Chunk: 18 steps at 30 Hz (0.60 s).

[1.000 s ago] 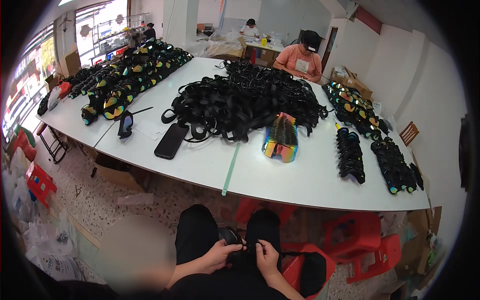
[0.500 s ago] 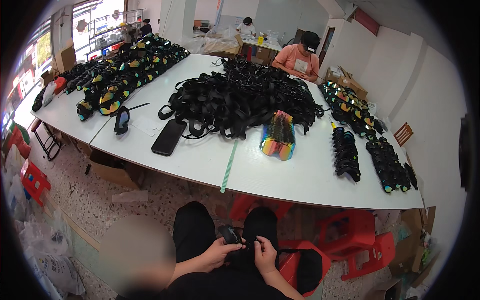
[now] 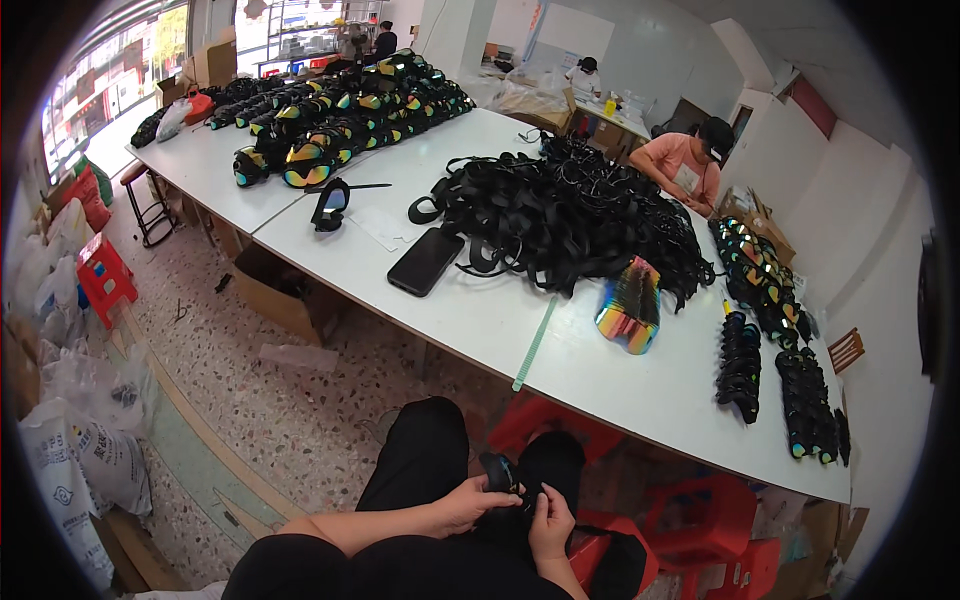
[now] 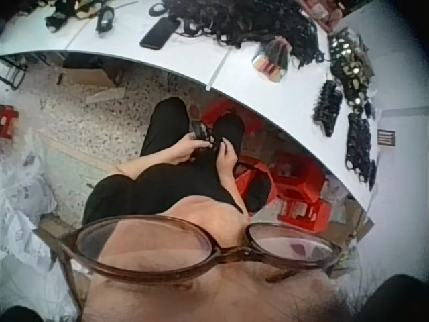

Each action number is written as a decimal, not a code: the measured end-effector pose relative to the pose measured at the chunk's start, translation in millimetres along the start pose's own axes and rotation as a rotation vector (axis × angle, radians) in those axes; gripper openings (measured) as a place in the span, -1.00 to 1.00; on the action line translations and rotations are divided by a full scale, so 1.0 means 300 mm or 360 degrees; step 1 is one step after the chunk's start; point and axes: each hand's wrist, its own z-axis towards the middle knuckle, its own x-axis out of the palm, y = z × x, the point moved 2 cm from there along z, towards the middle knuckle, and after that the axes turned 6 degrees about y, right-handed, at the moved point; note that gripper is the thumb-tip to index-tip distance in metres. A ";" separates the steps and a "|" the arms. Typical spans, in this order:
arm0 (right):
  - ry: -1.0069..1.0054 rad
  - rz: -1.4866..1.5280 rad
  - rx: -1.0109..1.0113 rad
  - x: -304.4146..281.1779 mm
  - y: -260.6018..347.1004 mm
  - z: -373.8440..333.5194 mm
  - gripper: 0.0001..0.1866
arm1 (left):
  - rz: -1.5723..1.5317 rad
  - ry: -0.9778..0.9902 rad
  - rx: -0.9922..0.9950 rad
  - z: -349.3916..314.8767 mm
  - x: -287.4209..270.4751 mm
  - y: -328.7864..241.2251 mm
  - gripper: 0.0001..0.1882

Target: Assembling lenses into frames and attaching straps for protective or sports goggles.

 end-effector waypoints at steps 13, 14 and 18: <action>-0.0109 0.0688 0.0287 -0.050 0.105 0.032 -0.69 | 0.0078 -0.0055 0.0225 -0.002 0.011 -0.027 -0.65; -0.0070 0.0710 0.0228 -0.043 0.139 0.023 -0.69 | 0.0062 -0.0060 0.0146 -0.015 0.036 -0.038 -0.65; 0.0087 0.0516 -0.0067 0.002 0.171 -0.020 -0.73 | -0.0031 0.0053 0.0135 -0.013 0.045 -0.003 -0.62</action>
